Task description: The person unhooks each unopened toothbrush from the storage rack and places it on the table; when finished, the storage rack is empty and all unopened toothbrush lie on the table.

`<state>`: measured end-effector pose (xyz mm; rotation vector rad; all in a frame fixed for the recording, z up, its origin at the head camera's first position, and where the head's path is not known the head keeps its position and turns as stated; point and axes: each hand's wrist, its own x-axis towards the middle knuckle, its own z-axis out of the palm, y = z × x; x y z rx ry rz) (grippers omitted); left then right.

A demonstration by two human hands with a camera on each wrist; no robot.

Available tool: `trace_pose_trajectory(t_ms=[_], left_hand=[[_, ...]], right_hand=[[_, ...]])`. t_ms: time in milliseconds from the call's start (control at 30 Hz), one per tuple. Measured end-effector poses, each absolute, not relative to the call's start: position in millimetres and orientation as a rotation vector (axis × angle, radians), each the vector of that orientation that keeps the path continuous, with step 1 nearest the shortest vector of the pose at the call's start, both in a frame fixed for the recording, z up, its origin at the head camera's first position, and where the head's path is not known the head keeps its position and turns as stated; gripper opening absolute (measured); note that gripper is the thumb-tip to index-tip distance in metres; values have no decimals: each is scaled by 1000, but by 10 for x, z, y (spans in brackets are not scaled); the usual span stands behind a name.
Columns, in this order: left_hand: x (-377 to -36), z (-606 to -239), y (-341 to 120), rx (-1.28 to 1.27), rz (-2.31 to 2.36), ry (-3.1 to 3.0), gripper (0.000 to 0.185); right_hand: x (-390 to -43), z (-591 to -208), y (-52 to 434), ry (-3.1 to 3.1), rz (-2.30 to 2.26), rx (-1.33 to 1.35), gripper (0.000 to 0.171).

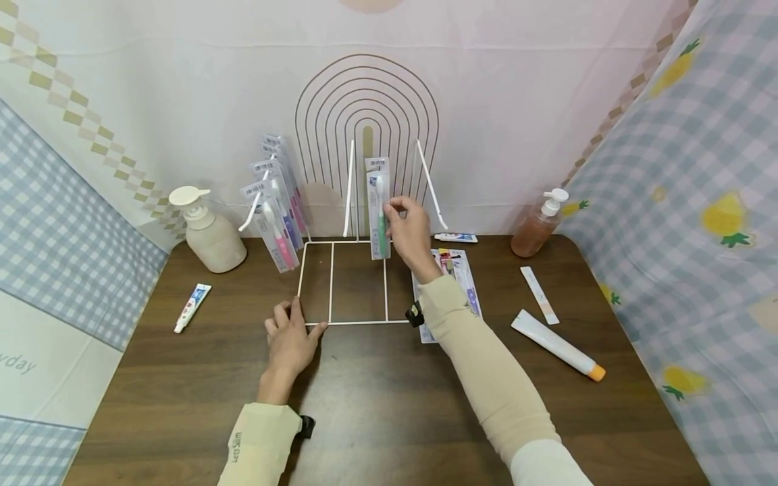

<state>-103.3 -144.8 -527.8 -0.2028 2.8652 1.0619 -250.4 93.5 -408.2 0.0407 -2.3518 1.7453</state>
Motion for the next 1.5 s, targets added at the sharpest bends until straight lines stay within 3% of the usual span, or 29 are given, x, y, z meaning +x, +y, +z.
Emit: trace_pose_trajectory(t_ms=[567,800,933,1067,1200,1500], left_hand=[[-1002,-5251,-1433,-182,1037,2919,87],[-1036,-5285,-1434,-197,1043,2878,91],[-1023,-5256,-1428,-199,1046,2866,90],[-1014,-5228,-1437,-198,1033,2856,90],[-1009,-5236,-1440,-198,1026,2853,90],[-1020,-5256,-1437,-192,1022,2867,89]], right_hand=[[-2340,-4645,1435,-2546,1696,7,30],[-2203,-4645,1595,-2561,1572,-12,35],[-2381,-5010,1876,-2469,1601,9,34],[-2386,-5040,2030,-2505,1576,-150,35],[-2115,-4748,2051,-2576,1518,-309,36],[-2025,-4774,2409,-2632,1359,-582,41]])
